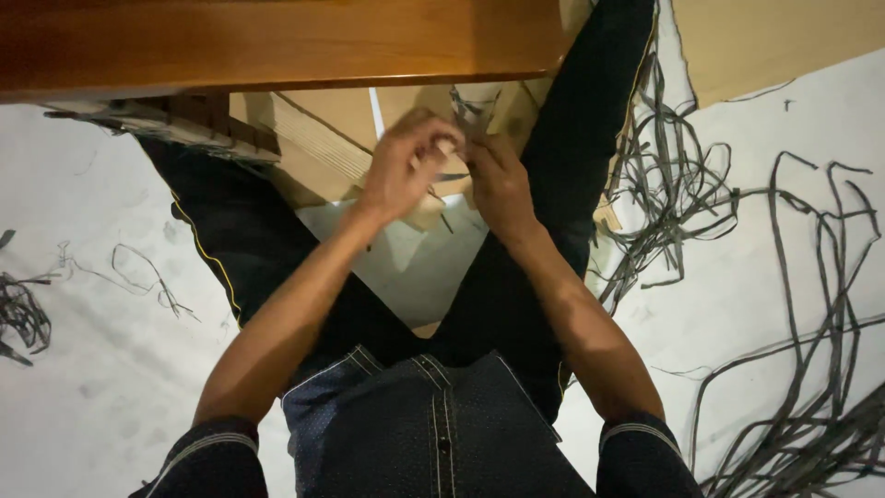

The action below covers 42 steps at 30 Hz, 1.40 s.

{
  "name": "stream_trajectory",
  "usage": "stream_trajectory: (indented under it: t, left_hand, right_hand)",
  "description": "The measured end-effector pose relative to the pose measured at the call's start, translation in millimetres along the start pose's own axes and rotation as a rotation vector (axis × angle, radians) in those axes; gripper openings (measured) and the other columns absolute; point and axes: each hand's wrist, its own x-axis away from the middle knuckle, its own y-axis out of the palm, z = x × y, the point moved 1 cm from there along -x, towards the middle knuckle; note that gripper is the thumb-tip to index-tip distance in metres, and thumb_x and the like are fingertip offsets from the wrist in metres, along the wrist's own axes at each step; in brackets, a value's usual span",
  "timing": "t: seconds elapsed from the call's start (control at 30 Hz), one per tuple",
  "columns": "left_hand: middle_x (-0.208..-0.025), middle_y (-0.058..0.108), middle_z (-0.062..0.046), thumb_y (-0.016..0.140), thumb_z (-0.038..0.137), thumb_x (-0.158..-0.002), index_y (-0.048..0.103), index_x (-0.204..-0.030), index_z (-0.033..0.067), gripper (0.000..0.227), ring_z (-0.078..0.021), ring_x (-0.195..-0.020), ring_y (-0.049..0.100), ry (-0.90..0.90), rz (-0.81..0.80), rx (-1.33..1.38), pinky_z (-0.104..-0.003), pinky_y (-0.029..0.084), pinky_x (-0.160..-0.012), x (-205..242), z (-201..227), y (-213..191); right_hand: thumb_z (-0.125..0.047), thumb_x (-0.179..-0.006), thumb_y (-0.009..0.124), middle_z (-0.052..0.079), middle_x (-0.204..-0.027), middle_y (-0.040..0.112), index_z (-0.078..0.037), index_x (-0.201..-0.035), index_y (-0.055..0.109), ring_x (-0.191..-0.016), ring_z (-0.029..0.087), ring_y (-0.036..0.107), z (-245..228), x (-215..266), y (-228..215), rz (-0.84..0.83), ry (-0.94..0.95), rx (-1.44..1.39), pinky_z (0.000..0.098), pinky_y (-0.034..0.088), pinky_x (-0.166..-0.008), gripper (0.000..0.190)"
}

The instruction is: Removing protective plastic or rattan strips from the legs of a wooden table.

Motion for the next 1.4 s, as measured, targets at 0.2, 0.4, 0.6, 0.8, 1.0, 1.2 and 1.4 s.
stream_trajectory:
  t: [0.2, 0.4, 0.6, 0.8, 1.0, 1.2, 1.4]
  left_hand:
    - [-0.107, 0.065, -0.015, 0.065, 0.012, -0.09, 0.069, -0.105, 0.0045, 0.016, -0.0326, -0.082, 0.062, 0.2, -0.064, -0.323, -0.046, 0.052, -0.072, -25, -14, -3]
    - [-0.113, 0.066, -0.018, 0.057, 0.02, -0.1, 0.069, -0.102, 0.0023, 0.021, -0.0379, -0.097, 0.065, 0.228, 0.023, -0.434, -0.048, 0.053, -0.083, -26, -30, 8]
    - [-0.094, 0.068, -0.013, 0.061, 0.029, -0.106, 0.072, -0.092, 0.0024, 0.032, -0.0286, -0.082, 0.064, -0.075, 0.055, -0.3, -0.042, 0.051, -0.072, -15, -33, 21]
    - [-0.067, 0.045, 0.0, 0.068, 0.031, -0.105, 0.065, -0.083, 0.0053, 0.034, -0.0123, -0.062, 0.037, -0.567, 0.109, 0.321, -0.033, 0.033, -0.057, -1, -80, 46]
    - [-0.08, 0.049, 0.008, 0.071, 0.017, -0.107, 0.054, -0.083, 0.0168, 0.03, -0.0067, -0.074, 0.046, -0.419, 0.356, 0.962, -0.026, 0.042, -0.07, 14, -130, 75]
    - [-0.083, 0.059, 0.004, 0.069, 0.011, -0.1, 0.053, -0.083, 0.0159, 0.024, -0.0091, -0.074, 0.054, -0.446, 0.644, 1.128, -0.025, 0.045, -0.069, -16, -108, 78]
    - [-0.08, 0.059, 0.004, 0.071, 0.017, -0.099, 0.055, -0.082, 0.0182, 0.024, -0.0079, -0.071, 0.057, -0.448, 0.656, 1.123, -0.025, 0.046, -0.064, -24, -118, 78]
  right_hand:
    - [0.01, -0.089, 0.07, 0.014, -0.105, 0.067, -0.004, -0.116, 0.071, -0.094, 0.032, 0.068, 10, 3, 9, 0.081, -0.005, 0.053, 0.0381, 0.057, -0.081, 0.031]
    - [0.007, -0.084, 0.071, 0.013, -0.102, 0.068, -0.004, -0.113, 0.068, -0.093, 0.032, 0.068, 3, 0, 14, 0.154, 0.065, 0.058, 0.04, 0.057, -0.08, 0.032]
    - [0.013, -0.085, 0.072, 0.012, -0.102, 0.068, -0.003, -0.115, 0.066, -0.094, 0.03, 0.069, 0, 0, 16, 0.202, 0.082, 0.022, 0.0375, 0.058, -0.079, 0.034]
    - [0.013, -0.084, 0.071, 0.014, -0.111, 0.069, -0.004, -0.111, 0.068, -0.098, 0.03, 0.07, -12, 1, 14, 0.23, 0.104, 0.002, 0.0361, 0.059, -0.081, 0.032]
    - [0.007, -0.1, 0.062, 0.017, -0.115, 0.071, 0.005, -0.109, 0.066, -0.104, 0.03, 0.071, -7, 9, 23, 0.363, 0.126, -0.007, 0.0319, 0.058, -0.089, 0.01]
    - [-0.01, -0.105, 0.065, 0.009, -0.105, 0.072, -0.001, -0.101, 0.065, -0.097, 0.016, 0.068, 22, 30, 31, 0.502, 0.498, -0.382, 0.0295, 0.055, -0.09, 0.01]
    - [-0.014, -0.096, 0.07, 0.0, -0.083, 0.07, -0.003, -0.097, 0.072, -0.075, 0.009, 0.061, 66, 34, 29, 0.465, 0.891, -0.584, 0.0238, 0.049, -0.069, 0.011]
